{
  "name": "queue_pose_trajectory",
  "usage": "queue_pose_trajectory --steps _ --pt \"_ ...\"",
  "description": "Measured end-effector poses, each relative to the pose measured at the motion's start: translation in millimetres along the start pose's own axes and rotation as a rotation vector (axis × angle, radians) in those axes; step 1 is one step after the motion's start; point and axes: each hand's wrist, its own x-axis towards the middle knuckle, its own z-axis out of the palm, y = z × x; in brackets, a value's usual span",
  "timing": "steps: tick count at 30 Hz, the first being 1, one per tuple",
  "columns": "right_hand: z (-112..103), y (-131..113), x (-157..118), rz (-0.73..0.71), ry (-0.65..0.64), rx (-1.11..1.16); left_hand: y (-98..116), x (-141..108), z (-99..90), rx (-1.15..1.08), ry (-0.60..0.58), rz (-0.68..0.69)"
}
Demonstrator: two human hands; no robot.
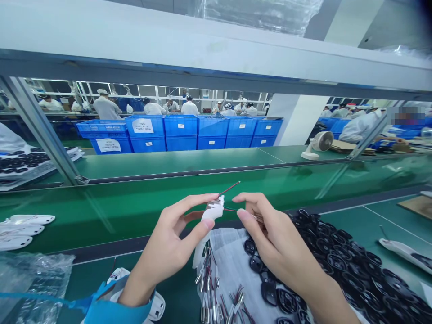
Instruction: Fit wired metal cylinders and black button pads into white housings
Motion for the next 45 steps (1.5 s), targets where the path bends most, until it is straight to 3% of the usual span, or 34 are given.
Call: queue_pose_trajectory --steps 19,23,30,36,42,45 --pt "28.6 4.2 -7.8 0.255 0.222 0.559 -6.7 2.1 8.2 0.011 0.095 0.109" --pt "33.1 0.1 -8.0 0.320 0.173 0.697 -8.3 2.3 11.0 0.014 0.086 0.119" --pt "39.5 1.4 -7.4 0.268 0.173 0.532 -12.7 0.7 16.3 0.189 0.027 0.151" --pt "16.8 7.0 -1.0 0.291 0.082 0.566 -11.6 4.0 12.5 0.076 0.111 0.105" --pt "8.7 1.6 0.7 0.228 0.242 0.630 -6.2 4.5 14.5 -0.028 0.049 0.080" --pt "5.7 -0.3 -3.0 0.164 0.309 0.529 -2.0 6.4 18.5 -0.052 0.055 0.081"
